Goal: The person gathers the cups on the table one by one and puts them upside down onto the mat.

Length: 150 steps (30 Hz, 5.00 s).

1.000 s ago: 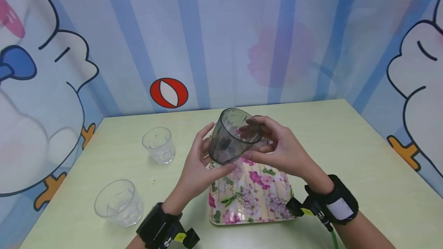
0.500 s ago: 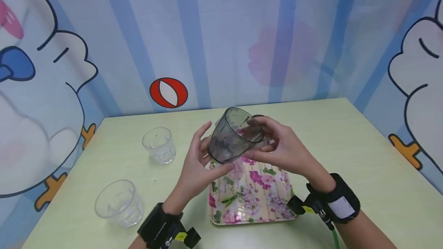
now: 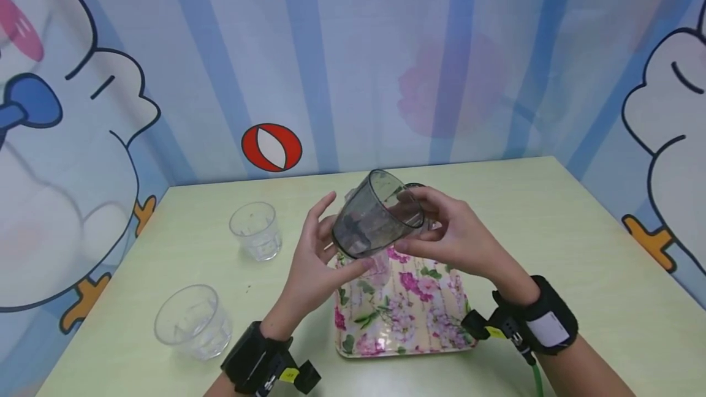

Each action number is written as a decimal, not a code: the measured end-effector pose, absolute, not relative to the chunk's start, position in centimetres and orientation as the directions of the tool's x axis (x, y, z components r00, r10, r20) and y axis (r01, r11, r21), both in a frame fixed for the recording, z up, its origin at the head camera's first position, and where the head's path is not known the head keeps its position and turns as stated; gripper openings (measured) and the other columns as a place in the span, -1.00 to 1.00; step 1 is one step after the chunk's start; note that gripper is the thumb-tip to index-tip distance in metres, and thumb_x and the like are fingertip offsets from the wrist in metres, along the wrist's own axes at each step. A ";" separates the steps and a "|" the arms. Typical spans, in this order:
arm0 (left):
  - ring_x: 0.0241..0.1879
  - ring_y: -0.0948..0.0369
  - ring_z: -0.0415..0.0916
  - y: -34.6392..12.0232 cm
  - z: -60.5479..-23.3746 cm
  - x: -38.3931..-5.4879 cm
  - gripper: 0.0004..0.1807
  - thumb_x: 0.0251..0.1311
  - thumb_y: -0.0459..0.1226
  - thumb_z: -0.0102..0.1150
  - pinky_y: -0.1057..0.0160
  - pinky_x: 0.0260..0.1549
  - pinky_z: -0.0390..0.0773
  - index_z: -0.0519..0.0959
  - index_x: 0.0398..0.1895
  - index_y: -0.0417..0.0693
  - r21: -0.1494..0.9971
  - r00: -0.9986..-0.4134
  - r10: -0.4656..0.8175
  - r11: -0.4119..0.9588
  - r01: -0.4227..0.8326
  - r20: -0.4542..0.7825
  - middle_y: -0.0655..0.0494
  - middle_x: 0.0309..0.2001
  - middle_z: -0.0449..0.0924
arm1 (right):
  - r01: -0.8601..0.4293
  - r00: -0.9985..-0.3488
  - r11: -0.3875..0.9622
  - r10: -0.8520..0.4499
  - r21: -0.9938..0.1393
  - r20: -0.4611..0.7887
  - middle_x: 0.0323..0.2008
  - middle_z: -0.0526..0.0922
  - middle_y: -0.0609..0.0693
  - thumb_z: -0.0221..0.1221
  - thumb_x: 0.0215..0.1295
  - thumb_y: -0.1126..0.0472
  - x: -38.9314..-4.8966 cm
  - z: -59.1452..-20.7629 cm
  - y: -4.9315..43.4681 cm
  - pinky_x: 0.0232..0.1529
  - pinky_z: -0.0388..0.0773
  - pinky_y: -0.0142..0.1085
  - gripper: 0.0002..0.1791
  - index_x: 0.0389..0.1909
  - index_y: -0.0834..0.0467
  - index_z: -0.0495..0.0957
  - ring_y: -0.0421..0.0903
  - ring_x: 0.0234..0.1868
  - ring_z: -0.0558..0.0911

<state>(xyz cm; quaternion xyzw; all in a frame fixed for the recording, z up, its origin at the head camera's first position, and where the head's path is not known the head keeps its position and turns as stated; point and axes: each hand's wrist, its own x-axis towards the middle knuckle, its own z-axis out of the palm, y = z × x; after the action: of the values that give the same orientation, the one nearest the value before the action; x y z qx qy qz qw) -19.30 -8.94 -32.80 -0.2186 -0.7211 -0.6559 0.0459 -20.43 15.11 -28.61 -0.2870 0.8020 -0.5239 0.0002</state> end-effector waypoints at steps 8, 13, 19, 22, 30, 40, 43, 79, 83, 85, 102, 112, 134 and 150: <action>0.23 0.24 0.47 -9.4 -32.7 -19.4 0.06 -0.06 -0.34 0.44 0.12 0.27 0.49 0.00 0.46 0.30 0.924 -0.897 0.245 0.011 0.382 0.368 -0.05 0.24 0.45 | -0.443 -0.845 0.317 -0.459 -0.839 0.273 0.14 0.52 0.14 0.36 0.10 0.24 -20.6 -28.7 15.1 -0.21 0.72 -0.36 -0.30 0.28 0.15 0.32 -0.07 0.00 0.66; 0.25 0.25 0.46 -9.6 -32.5 -19.4 0.08 -0.06 -0.35 0.44 0.18 0.22 0.53 0.00 0.47 0.30 0.928 -0.900 0.238 -0.012 0.374 0.365 -0.03 0.25 0.43 | -0.440 -0.844 0.319 -0.466 -0.839 0.266 0.11 0.53 0.16 0.35 0.11 0.23 -20.7 -28.8 15.0 -0.19 0.72 -0.37 -0.32 0.27 0.16 0.33 -0.02 0.02 0.66; 0.20 0.35 0.47 -9.9 -32.1 -19.3 0.07 -0.07 -0.37 0.44 0.24 0.19 0.55 0.00 0.47 0.28 0.925 -0.897 0.232 -0.033 0.379 0.376 -0.05 0.23 0.43 | -0.439 -0.842 0.323 -0.475 -0.838 0.257 0.06 0.55 0.18 0.35 0.12 0.23 -20.7 -28.9 14.9 -0.18 0.71 -0.38 -0.32 0.26 0.18 0.32 0.08 0.05 0.63; 0.19 0.38 0.45 -10.0 -31.9 -19.3 0.06 -0.07 -0.37 0.44 0.30 0.20 0.54 0.02 0.47 0.26 0.920 -0.894 0.226 -0.032 0.390 0.387 -0.04 0.22 0.43 | -0.441 -0.836 0.316 -0.485 -0.840 0.257 0.05 0.57 0.19 0.34 0.12 0.24 -20.8 -29.0 14.9 -0.16 0.71 -0.38 -0.33 0.26 0.19 0.33 0.08 0.04 0.63; 0.19 0.35 0.41 -10.1 -31.8 -19.4 0.05 -0.07 -0.38 0.43 0.37 0.18 0.53 0.06 0.46 0.24 0.914 -0.891 0.214 -0.022 0.406 0.401 0.02 0.22 0.41 | -0.439 -0.820 0.290 -0.515 -0.850 0.248 0.04 0.60 0.20 0.35 0.11 0.26 -21.0 -29.2 14.9 -0.13 0.71 -0.37 -0.36 0.23 0.18 0.36 0.08 0.04 0.64; 0.20 0.31 0.43 -10.2 -31.8 -19.4 0.01 -0.06 -0.37 0.42 0.34 0.17 0.55 0.09 0.46 0.16 0.904 -0.879 0.217 -0.066 0.422 0.425 0.22 0.17 0.43 | -0.405 -0.838 0.346 -0.510 -0.846 0.193 0.01 0.61 0.21 0.37 0.08 0.19 -21.0 -29.3 14.8 -0.24 0.72 -0.37 -0.32 0.25 0.17 0.36 0.04 -0.02 0.66; 0.19 0.31 0.44 -10.3 -31.8 -19.4 -0.01 -0.05 -0.37 0.42 0.34 0.16 0.56 0.09 0.46 0.12 0.901 -0.874 0.218 -0.082 0.426 0.434 0.27 0.16 0.43 | -0.402 -0.838 0.359 -0.514 -0.842 0.180 0.03 0.61 0.17 0.38 0.08 0.17 -21.0 -29.4 14.7 -0.24 0.72 -0.36 -0.28 0.29 0.11 0.34 0.03 -0.02 0.66; 0.13 0.28 0.47 -10.0 -32.2 -19.2 -0.23 0.02 -0.25 0.39 0.28 -0.01 0.66 0.27 0.31 -0.14 0.862 -0.828 0.247 -0.208 0.462 0.504 0.16 0.19 0.33 | -0.370 -0.770 0.358 -0.634 -0.858 0.068 0.18 0.54 0.13 0.37 0.09 0.05 -21.0 -30.0 14.1 -0.10 0.71 -0.34 -0.25 0.31 0.07 0.31 0.08 0.13 0.61; 0.11 0.28 0.48 -9.9 -32.3 -19.2 -0.24 0.02 -0.26 0.39 0.27 -0.03 0.67 0.27 0.31 -0.14 0.863 -0.830 0.243 -0.202 0.463 0.503 0.16 0.19 0.33 | -0.366 -0.764 0.360 -0.642 -0.858 0.056 0.20 0.52 0.14 0.37 0.09 0.05 -21.1 -30.0 14.1 -0.08 0.70 -0.33 -0.23 0.32 0.07 0.28 0.10 0.17 0.58; 0.11 0.29 0.48 -9.9 -32.3 -19.2 -0.24 0.02 -0.27 0.39 0.27 -0.03 0.67 0.27 0.30 -0.14 0.863 -0.831 0.241 -0.199 0.464 0.502 0.17 0.19 0.33 | -0.365 -0.759 0.364 -0.649 -0.857 0.048 0.21 0.50 0.13 0.37 0.09 0.04 -21.1 -30.0 14.2 -0.06 0.70 -0.30 -0.21 0.34 0.07 0.27 0.11 0.18 0.57; 0.13 0.28 0.44 -9.8 -32.5 -19.3 -0.23 0.01 -0.29 0.39 0.29 -0.07 0.68 0.26 0.30 -0.22 0.896 -0.850 0.282 -0.165 0.413 0.444 0.23 0.17 0.35 | -0.486 -0.770 0.377 -0.611 -0.788 0.182 0.31 0.37 0.06 0.37 0.06 -0.07 -20.9 -28.8 15.5 0.18 0.58 -0.04 0.03 0.48 -0.07 -0.02 0.05 0.25 0.49; 0.19 0.12 0.40 -9.8 -32.9 -19.4 -0.25 0.02 -0.31 0.36 0.22 -0.11 0.71 0.26 0.31 -0.19 0.903 -0.829 0.367 -0.098 0.417 0.423 -0.18 0.24 0.28 | -0.716 -0.660 0.322 -0.601 -0.620 0.450 0.30 0.42 -0.03 0.40 0.00 0.18 -20.6 -28.6 15.2 0.01 0.64 -0.27 -0.09 0.41 -0.05 0.20 -0.14 0.19 0.50; 0.14 0.12 0.49 -9.6 -33.0 -19.3 -0.23 -0.01 -0.36 0.35 0.26 -0.09 0.71 0.32 0.34 0.11 0.876 -0.796 0.472 0.095 0.473 0.379 0.02 0.22 0.38 | -0.779 -0.567 0.335 -0.738 -0.531 0.366 0.29 0.46 -0.06 0.38 0.08 0.04 -20.5 -28.8 15.0 0.24 0.55 -0.18 -0.17 0.38 0.03 0.25 -0.14 0.29 0.49; 0.25 0.00 0.42 -9.6 -32.9 -19.0 -0.16 0.04 -0.14 0.37 0.28 0.05 0.62 0.20 0.41 0.07 0.841 -0.803 0.401 0.127 0.526 0.442 -0.04 0.32 0.35 | -0.769 -0.591 0.315 -0.681 -0.557 0.432 0.23 0.51 -0.02 0.45 -0.04 0.10 -20.5 -29.1 14.7 0.05 0.67 -0.22 -0.13 0.34 0.06 0.30 -0.06 0.21 0.56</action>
<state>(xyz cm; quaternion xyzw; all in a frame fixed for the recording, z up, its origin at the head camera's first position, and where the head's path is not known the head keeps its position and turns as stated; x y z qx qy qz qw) -18.95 -9.60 -32.90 -0.3096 -0.7487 -0.5837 0.0535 -20.51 14.74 -29.13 -0.4482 0.8087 -0.3765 -0.0583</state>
